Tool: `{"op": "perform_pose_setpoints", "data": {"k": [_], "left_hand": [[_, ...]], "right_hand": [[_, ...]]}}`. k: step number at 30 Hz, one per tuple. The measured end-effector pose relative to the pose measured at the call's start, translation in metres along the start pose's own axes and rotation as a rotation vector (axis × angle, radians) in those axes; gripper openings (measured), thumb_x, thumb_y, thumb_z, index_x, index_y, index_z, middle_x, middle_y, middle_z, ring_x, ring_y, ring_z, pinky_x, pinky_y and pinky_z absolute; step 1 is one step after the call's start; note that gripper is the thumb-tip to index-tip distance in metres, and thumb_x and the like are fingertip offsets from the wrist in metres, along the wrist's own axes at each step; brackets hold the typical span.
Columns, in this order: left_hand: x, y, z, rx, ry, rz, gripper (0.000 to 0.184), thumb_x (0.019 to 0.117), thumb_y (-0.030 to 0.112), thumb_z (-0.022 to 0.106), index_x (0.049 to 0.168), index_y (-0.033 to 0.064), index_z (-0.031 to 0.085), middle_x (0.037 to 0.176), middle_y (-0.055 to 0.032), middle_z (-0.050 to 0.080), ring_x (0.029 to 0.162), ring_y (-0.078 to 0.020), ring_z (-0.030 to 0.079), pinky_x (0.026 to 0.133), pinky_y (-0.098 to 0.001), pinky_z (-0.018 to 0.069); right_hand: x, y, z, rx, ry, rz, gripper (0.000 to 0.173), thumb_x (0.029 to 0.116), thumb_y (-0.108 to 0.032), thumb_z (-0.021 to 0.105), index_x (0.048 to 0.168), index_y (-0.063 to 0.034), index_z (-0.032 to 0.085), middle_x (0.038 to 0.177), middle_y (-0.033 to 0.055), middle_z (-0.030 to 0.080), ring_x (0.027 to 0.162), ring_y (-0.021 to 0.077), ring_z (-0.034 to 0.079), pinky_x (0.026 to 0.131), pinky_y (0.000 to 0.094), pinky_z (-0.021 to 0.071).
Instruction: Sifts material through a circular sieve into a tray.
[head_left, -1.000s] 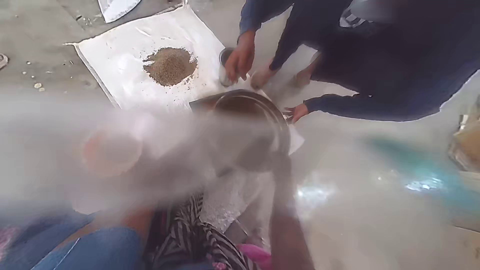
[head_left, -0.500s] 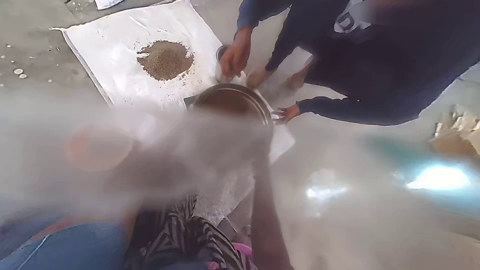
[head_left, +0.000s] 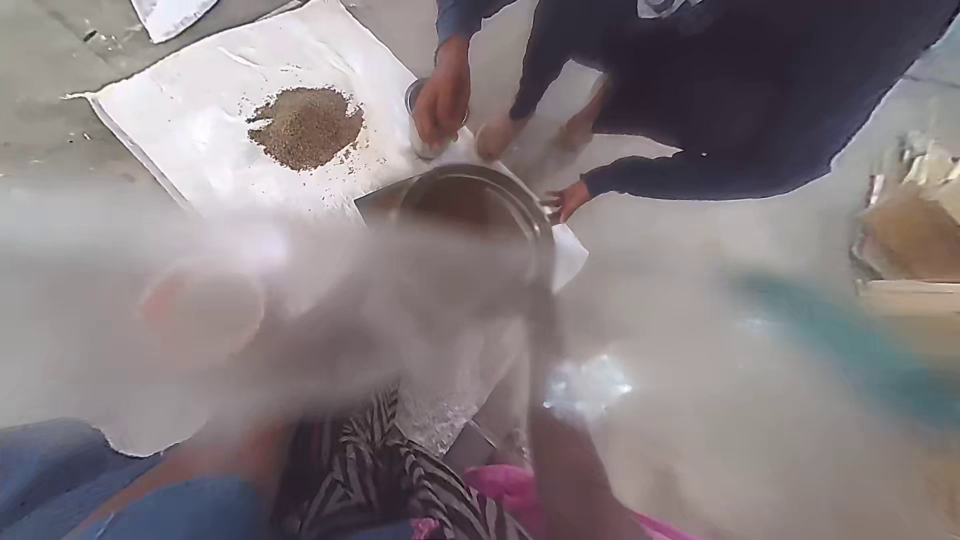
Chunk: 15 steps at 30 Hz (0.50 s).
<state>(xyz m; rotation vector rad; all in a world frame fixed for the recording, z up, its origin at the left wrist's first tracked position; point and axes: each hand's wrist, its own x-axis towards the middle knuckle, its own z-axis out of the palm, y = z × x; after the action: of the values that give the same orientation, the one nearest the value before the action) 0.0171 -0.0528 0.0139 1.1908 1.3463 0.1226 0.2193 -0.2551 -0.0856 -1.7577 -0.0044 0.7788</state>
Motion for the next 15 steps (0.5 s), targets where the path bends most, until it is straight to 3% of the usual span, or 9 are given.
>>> {"op": "perform_pose_setpoints", "data": {"k": [1,3,4,6,8,10,11,13,15], "left_hand": [[0.001,0.003,-0.012,0.012,0.019,-0.009,0.044,0.1115,0.010,0.038,0.150,-0.0111,0.036,0.149,-0.0332,0.046,0.136,-0.0410,0.050,0.111,-0.0511,0.0410],[0.000,0.004,-0.030,-0.090,0.059,-0.065,0.044,0.1120,0.012,0.032,0.151,-0.0066,0.037,0.153,-0.0280,0.044,0.138,-0.0359,0.048,0.112,-0.0484,0.0398],[0.001,0.006,-0.029,-0.130,0.057,-0.059,0.044,0.1127,0.013,0.031,0.152,-0.0072,0.036,0.153,-0.0290,0.044,0.139,-0.0372,0.047,0.113,-0.0497,0.0382],[0.004,-0.002,-0.015,-0.121,0.041,-0.005,0.044,0.1127,0.013,0.034,0.151,-0.0078,0.035,0.148,-0.0316,0.047,0.134,-0.0397,0.049,0.111,-0.0520,0.0396],[0.018,-0.024,0.004,-0.094,0.052,0.065,0.047,0.1115,0.019,0.041,0.153,-0.0032,0.034,0.144,-0.0313,0.050,0.129,-0.0411,0.053,0.106,-0.0548,0.0432],[0.034,-0.036,0.005,-0.128,0.103,0.111,0.052,0.1107,0.026,0.045,0.155,0.0006,0.035,0.143,-0.0320,0.052,0.127,-0.0429,0.055,0.102,-0.0576,0.0460],[0.025,-0.031,0.000,-0.159,0.077,0.053,0.053,0.1116,0.025,0.043,0.158,0.0026,0.030,0.147,-0.0313,0.048,0.130,-0.0423,0.053,0.104,-0.0574,0.0440],[0.015,-0.013,-0.011,-0.213,0.107,-0.058,0.051,0.1117,0.021,0.043,0.159,0.0064,0.030,0.149,-0.0277,0.048,0.131,-0.0391,0.052,0.106,-0.0552,0.0431],[0.024,-0.003,-0.012,-0.250,0.134,-0.071,0.052,0.1105,0.016,0.045,0.159,0.0056,0.030,0.150,-0.0269,0.048,0.134,-0.0372,0.051,0.110,-0.0524,0.0402]], "right_hand": [[-0.020,-0.004,0.021,-0.031,-0.024,0.037,0.035,0.0987,0.002,0.051,0.133,0.0064,0.047,0.105,0.0169,0.059,0.084,0.0181,0.057,0.073,0.0346,0.0509],[-0.038,0.001,0.047,-0.051,-0.077,0.073,0.067,0.0918,0.007,0.056,0.153,-0.0007,0.031,0.116,0.0198,0.057,0.085,0.0197,0.059,0.066,0.0347,0.0525],[-0.030,0.005,0.042,-0.045,-0.101,0.043,0.069,0.0928,0.006,0.054,0.156,-0.0008,0.026,0.122,0.0212,0.055,0.092,0.0206,0.059,0.073,0.0361,0.0529],[0.000,0.016,0.014,-0.001,-0.077,-0.005,0.050,0.1001,0.001,0.048,0.148,0.0033,0.033,0.116,0.0183,0.055,0.091,0.0172,0.058,0.076,0.0329,0.0525],[0.017,0.009,-0.013,-0.059,-0.034,0.016,0.058,0.0973,0.003,0.048,0.152,-0.0019,0.030,0.126,0.0200,0.057,0.098,0.0203,0.061,0.079,0.0365,0.0537],[0.028,-0.010,-0.012,-0.418,0.063,-0.190,0.076,0.0899,0.004,0.063,0.157,0.0009,0.027,0.135,0.0251,0.057,0.109,0.0272,0.062,0.086,0.0403,0.0553],[0.020,-0.024,-0.006,-0.669,0.121,-0.305,0.089,0.0825,-0.001,0.073,0.158,0.0038,0.027,0.142,0.0286,0.054,0.121,0.0338,0.061,0.098,0.0448,0.0526],[0.010,-0.040,0.024,-0.979,0.149,-0.583,0.089,0.0775,-0.017,0.079,0.153,0.0079,0.038,0.145,0.0327,0.052,0.132,0.0448,0.055,0.110,0.0552,0.0443],[0.008,-0.057,0.067,-1.090,-0.093,-0.590,0.076,0.0936,-0.031,0.073,0.154,0.0023,0.040,0.153,0.0279,0.048,0.141,0.0439,0.047,0.118,0.0570,0.0344]]}}
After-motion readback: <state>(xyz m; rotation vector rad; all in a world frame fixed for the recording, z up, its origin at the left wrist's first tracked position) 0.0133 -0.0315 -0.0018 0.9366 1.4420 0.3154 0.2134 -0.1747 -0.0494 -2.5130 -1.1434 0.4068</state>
